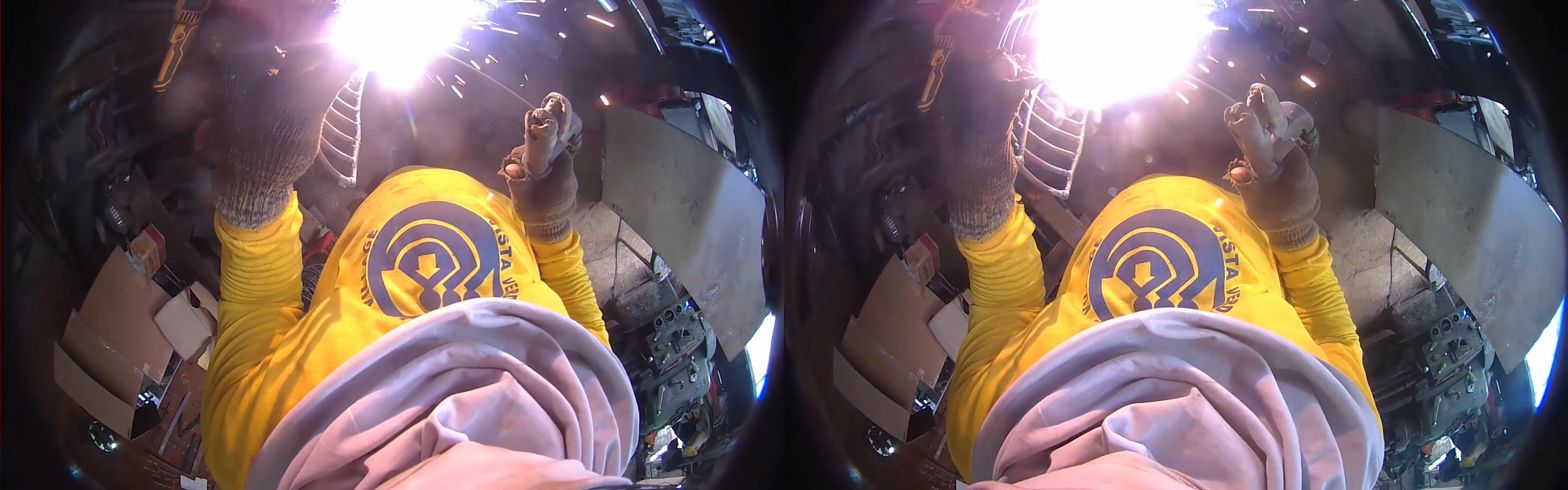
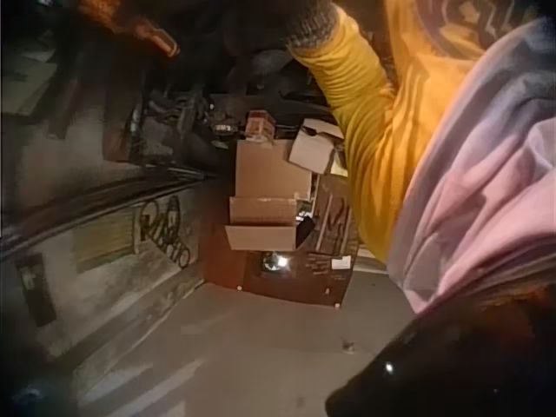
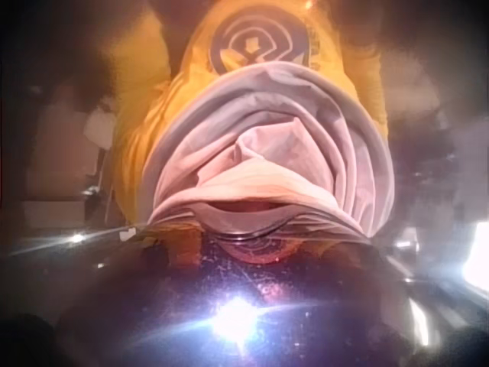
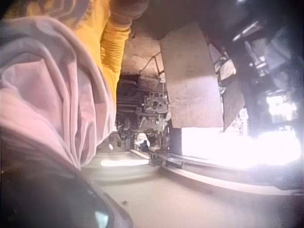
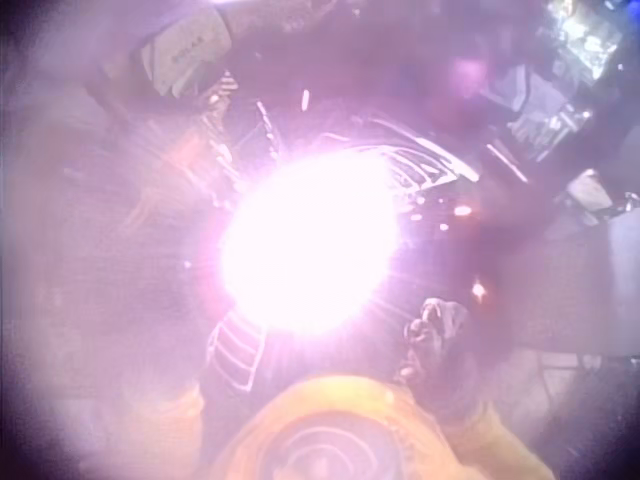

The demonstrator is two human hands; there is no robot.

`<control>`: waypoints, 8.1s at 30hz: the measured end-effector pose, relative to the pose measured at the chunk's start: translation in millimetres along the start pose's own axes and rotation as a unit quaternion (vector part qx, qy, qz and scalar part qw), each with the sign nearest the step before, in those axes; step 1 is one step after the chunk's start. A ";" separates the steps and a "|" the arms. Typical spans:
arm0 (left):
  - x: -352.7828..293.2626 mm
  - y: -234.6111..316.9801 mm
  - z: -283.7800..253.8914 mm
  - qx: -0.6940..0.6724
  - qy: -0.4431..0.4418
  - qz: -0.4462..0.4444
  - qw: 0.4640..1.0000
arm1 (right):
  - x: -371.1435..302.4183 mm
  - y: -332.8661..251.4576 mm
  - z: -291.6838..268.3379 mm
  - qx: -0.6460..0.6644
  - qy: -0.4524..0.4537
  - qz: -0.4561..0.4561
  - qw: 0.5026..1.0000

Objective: The person welds a curved metal grill onto a metal base using a welding tool, holding the grill in place with a gloved hand while applying the tool to various points.

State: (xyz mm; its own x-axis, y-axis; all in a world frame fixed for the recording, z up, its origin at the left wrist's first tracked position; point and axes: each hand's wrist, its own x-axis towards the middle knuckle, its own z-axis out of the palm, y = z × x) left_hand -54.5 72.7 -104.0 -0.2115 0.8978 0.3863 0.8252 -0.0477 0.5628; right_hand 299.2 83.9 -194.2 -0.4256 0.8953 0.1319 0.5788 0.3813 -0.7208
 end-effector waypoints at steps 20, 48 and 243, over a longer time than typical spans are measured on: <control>-8.6 -4.9 -9.8 0.020 -0.019 -0.042 0.999 | -25.8 18.8 11.3 0.140 0.048 0.056 0.987; 12.0 36.3 19.2 -0.066 -0.033 0.002 0.997 | -17.6 35.9 -15.6 0.086 0.011 0.094 0.992; 13.5 17.0 12.2 -0.039 0.012 -0.089 0.995 | -2.8 7.7 -5.9 0.347 -0.019 0.188 0.919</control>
State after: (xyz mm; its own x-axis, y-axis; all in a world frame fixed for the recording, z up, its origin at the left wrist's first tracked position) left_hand -36.9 89.4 -98.2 -0.3640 0.8840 0.2932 0.7313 0.0763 0.6778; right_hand 309.0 85.6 -196.1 -0.3183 0.9199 -0.2290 0.1121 -0.2034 -0.9727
